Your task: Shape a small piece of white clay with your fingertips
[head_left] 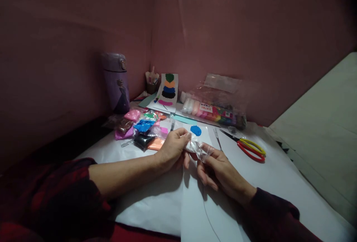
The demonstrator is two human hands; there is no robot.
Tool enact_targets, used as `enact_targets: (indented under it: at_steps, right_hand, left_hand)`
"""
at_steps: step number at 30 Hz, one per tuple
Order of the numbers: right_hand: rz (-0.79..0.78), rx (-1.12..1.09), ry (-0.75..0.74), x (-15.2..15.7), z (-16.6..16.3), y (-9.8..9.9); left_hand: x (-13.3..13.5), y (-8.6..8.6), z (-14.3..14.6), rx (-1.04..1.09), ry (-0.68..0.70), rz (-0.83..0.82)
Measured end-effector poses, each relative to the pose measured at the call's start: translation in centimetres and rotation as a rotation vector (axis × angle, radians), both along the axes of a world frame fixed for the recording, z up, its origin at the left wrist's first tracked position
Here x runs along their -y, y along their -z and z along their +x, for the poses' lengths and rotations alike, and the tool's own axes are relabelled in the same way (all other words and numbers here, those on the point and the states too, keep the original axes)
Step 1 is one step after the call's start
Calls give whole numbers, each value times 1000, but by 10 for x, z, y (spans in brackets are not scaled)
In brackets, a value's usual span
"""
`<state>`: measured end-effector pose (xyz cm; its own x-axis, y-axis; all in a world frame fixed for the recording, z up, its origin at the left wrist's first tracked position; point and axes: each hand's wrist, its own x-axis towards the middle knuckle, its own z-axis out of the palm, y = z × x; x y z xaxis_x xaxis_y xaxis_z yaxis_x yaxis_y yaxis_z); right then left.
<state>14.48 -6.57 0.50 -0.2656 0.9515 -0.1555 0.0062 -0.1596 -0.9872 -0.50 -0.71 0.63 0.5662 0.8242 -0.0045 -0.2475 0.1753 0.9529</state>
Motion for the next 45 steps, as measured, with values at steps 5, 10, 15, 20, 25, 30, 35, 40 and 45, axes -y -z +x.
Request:
enact_targets:
  at_steps: [5,10,15,20,25,30,35,40,45]
  right_hand:
    - [5,5,9,0,-1,0]
    - [12,47,-45,2,-3,-2]
    - [-25,136,-88,4,-4,-6]
    - [-46,228,-87,5,-5,-10]
    - [-27,230,-71,4,-4,-10]
    - [-16,147,-32,3,-5,-7]
    - [3,-18,81,5,-10,-4]
    - [31,-80,169,4,-11,0]
    - [-18,-98,73,3,-7,-1]
  left_hand:
    - [-2,2,-1,28,36,-14]
    - [-4,4,-1,20,58,-27]
    - [-2,3,0,-10,62,-46]
    - [1,-2,-1,-145,26,-37]
    - [5,-4,3,-119,-25,-34]
    - [7,-4,10,0,-138,-95]
    - [4,-5,6,-72,-117,-22]
    - [-1,-1,3,-86,-116,42]
    - [-2,3,2,-70,-75,38]
